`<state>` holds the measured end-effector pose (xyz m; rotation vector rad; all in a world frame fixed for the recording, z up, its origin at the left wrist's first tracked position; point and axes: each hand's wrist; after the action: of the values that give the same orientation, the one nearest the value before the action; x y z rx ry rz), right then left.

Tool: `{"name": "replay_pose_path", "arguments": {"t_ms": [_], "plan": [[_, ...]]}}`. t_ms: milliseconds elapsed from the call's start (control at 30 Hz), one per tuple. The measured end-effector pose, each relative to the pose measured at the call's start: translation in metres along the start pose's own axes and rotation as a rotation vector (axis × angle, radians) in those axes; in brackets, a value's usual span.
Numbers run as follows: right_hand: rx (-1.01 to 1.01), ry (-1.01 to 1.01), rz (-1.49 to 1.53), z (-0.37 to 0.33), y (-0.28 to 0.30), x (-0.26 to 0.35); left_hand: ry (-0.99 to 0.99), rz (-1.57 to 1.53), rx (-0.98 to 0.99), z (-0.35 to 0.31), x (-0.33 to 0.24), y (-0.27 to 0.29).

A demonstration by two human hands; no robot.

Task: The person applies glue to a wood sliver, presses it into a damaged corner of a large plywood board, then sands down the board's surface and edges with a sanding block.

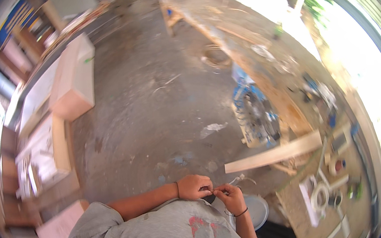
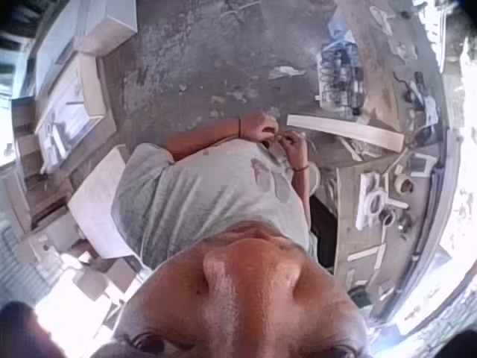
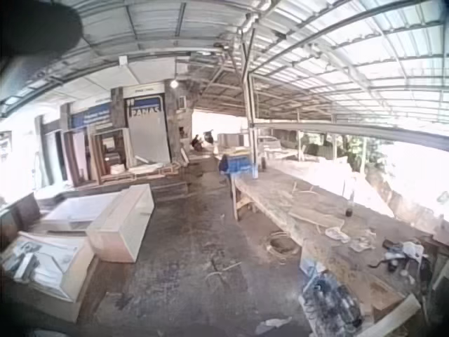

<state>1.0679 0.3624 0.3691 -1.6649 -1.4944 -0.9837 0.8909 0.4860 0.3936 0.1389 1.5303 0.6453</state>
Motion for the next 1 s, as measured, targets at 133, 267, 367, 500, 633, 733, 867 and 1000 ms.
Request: {"name": "replay_pose_path", "arguments": {"t_ms": [133, 267, 367, 500, 633, 733, 867, 1000], "plan": [[0.167, 0.04, -0.254, 0.029, -0.008, 0.018, 0.048, 0.048, -0.182, -0.025, 0.008, -0.002], [0.262, 0.077, -0.258, 0.055, -0.039, 0.037, 0.069, 0.09, -0.325, -0.061, 0.035, -0.006], [0.263, 0.107, -0.475, 0.074, -0.067, 0.057, 0.163, 0.064, -0.434, -0.087, 0.025, 0.013], [0.341, 0.201, -0.518, 0.111, -0.085, 0.075, 0.278, 0.093, -0.657, -0.11, 0.036, 0.013], [0.52, 0.19, -0.433, 0.124, -0.113, 0.1, 0.448, 0.186, -0.844, -0.156, 0.021, -0.013], [0.731, 0.214, -0.603, 0.137, -0.118, 0.099, 0.634, 0.12, -1.09, -0.164, -0.006, -0.044], [1.045, 0.187, -0.793, 0.138, -0.143, 0.08, 0.844, 0.089, -1.268, -0.156, -0.037, -0.094], [1.404, 0.171, -0.83, 0.084, -0.182, 0.061, 0.839, 0.203, -1.494, -0.151, -0.071, -0.151]]}}
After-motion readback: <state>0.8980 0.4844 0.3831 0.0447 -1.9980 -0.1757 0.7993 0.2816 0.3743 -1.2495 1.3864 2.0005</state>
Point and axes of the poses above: each hand's wrist, its own z-axis towards the middle knuckle, its own y-axis out of the back of the hand, x = y × z, and after that the axes turned 10 degrees about -y, right-handed
